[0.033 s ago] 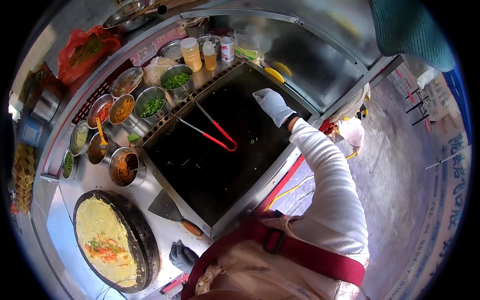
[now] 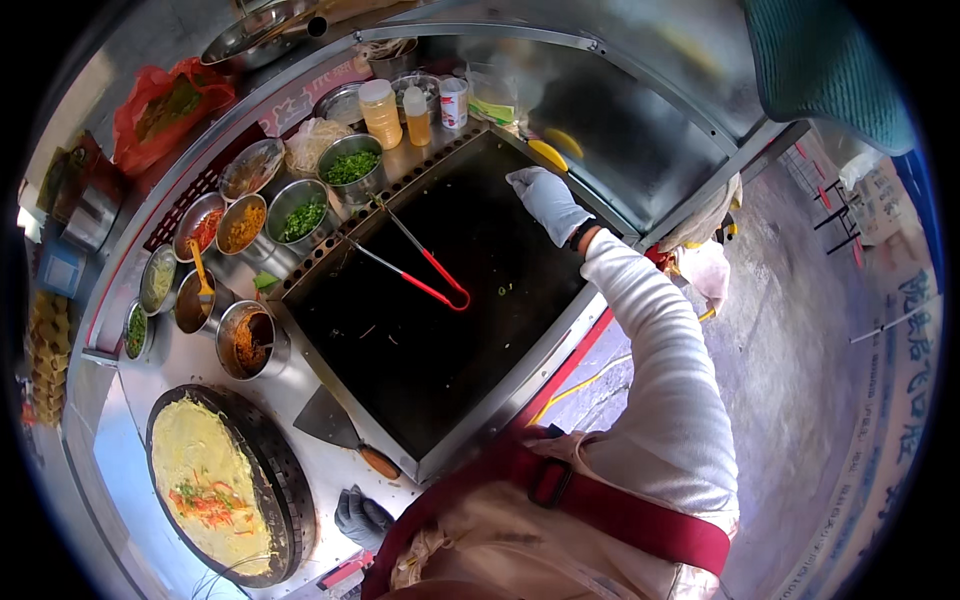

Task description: The person prepares a crepe on a round griddle, spreading batter and adding toppings including shredded carrots, green onions, and a sausage. They use tongs to place ingredients and a spatula to fold the crepe.

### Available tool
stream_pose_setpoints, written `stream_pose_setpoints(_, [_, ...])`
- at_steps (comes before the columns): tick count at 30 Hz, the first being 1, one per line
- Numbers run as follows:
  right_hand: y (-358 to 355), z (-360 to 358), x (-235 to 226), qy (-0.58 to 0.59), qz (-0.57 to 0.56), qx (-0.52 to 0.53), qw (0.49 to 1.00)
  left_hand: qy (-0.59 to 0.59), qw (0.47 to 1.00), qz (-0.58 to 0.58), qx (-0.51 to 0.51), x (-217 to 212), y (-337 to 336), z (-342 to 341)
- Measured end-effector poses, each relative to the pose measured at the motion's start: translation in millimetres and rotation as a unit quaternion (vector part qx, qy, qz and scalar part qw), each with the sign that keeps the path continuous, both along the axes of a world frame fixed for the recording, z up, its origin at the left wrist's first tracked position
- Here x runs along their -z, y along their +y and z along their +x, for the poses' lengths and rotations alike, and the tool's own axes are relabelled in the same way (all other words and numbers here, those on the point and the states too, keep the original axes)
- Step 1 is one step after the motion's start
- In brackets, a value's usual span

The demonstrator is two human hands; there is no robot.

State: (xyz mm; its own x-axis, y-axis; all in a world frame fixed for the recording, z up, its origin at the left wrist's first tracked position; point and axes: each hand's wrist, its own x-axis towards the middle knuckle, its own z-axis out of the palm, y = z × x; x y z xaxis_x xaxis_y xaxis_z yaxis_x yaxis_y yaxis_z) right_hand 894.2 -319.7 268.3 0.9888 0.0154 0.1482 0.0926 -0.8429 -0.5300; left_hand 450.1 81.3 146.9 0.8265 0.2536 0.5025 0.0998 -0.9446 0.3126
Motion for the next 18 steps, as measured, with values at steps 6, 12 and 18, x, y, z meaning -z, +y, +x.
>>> stream_pose_setpoints(6, [-29,178,-79,-0.192,0.026,-0.066,0.979,0.052,0.997,0.033,-0.047,13,0,-5])
stream_pose_setpoints(12, [-48,347,-24,0.028,-0.222,0.007,0.975,0.076,0.995,0.038,-0.058,-2,-11,14])
stream_pose_setpoints(18, [-2,345,39,0.061,-0.183,-0.063,0.979,0.082,0.987,0.094,-0.098,-10,-27,1])
